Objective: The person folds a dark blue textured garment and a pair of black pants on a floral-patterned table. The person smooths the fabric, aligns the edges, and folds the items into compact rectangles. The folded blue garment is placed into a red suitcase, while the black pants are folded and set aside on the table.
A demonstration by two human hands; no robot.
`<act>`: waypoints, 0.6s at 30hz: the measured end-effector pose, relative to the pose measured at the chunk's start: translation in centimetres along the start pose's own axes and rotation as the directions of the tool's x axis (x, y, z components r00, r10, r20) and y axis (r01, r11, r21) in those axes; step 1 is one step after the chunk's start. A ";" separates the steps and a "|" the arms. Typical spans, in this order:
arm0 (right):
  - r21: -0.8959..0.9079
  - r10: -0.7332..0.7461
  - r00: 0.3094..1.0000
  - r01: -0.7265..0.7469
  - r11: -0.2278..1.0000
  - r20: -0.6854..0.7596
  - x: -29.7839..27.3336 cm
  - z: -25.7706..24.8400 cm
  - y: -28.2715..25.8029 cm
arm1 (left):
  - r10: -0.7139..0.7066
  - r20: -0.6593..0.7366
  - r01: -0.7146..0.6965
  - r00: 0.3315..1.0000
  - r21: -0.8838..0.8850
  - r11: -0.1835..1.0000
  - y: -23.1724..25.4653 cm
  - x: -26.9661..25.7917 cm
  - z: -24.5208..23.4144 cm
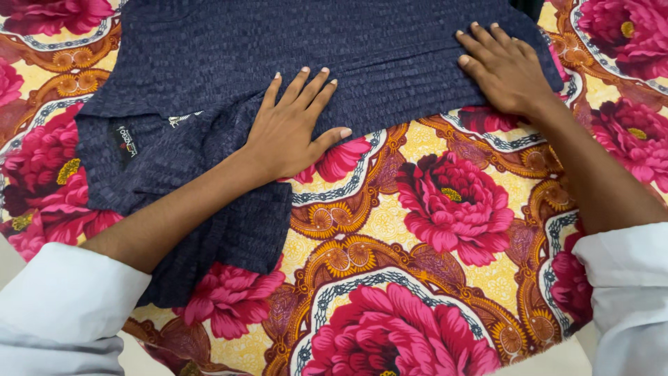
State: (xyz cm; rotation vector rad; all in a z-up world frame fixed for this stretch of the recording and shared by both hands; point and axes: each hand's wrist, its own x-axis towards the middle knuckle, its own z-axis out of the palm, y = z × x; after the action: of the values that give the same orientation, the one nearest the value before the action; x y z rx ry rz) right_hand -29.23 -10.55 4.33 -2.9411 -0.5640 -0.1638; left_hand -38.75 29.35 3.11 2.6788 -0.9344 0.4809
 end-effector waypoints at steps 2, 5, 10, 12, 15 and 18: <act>-0.011 0.003 1.000 -0.003 1.000 -0.006 0.0 0.1 0.5 | 0.000 -0.002 0.000 1.000 -0.002 1.000 0.0 0.0 0.0; -0.028 -0.033 0.998 0.031 0.999 -0.057 0.2 0.2 0.6 | -0.012 0.022 0.012 1.000 -0.012 1.000 0.0 0.1 0.0; -0.140 -0.114 0.973 0.087 0.986 -0.202 1.9 -0.4 0.4 | -0.058 -0.005 0.058 0.998 -0.067 0.996 -1.2 2.2 -0.6; -0.141 -0.129 0.958 0.096 0.985 -0.256 3.8 -0.5 0.5 | -0.169 0.079 0.175 0.983 -0.091 0.980 -3.1 4.0 -0.9; -0.142 -0.206 0.930 0.170 0.975 -0.305 7.8 -0.2 1.1 | 0.035 -0.196 -0.011 0.980 0.123 0.992 -8.2 6.9 -0.4; -0.164 -0.266 0.914 0.225 0.960 -0.305 12.2 0.5 2.1 | 0.017 -0.186 0.015 0.982 0.166 0.986 -14.4 9.5 0.5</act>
State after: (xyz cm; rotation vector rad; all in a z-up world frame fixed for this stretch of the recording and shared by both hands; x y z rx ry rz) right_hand -17.17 -8.02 5.22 -2.8544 -0.8962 -0.7224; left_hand -22.45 34.81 4.42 2.7187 -0.8759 0.8301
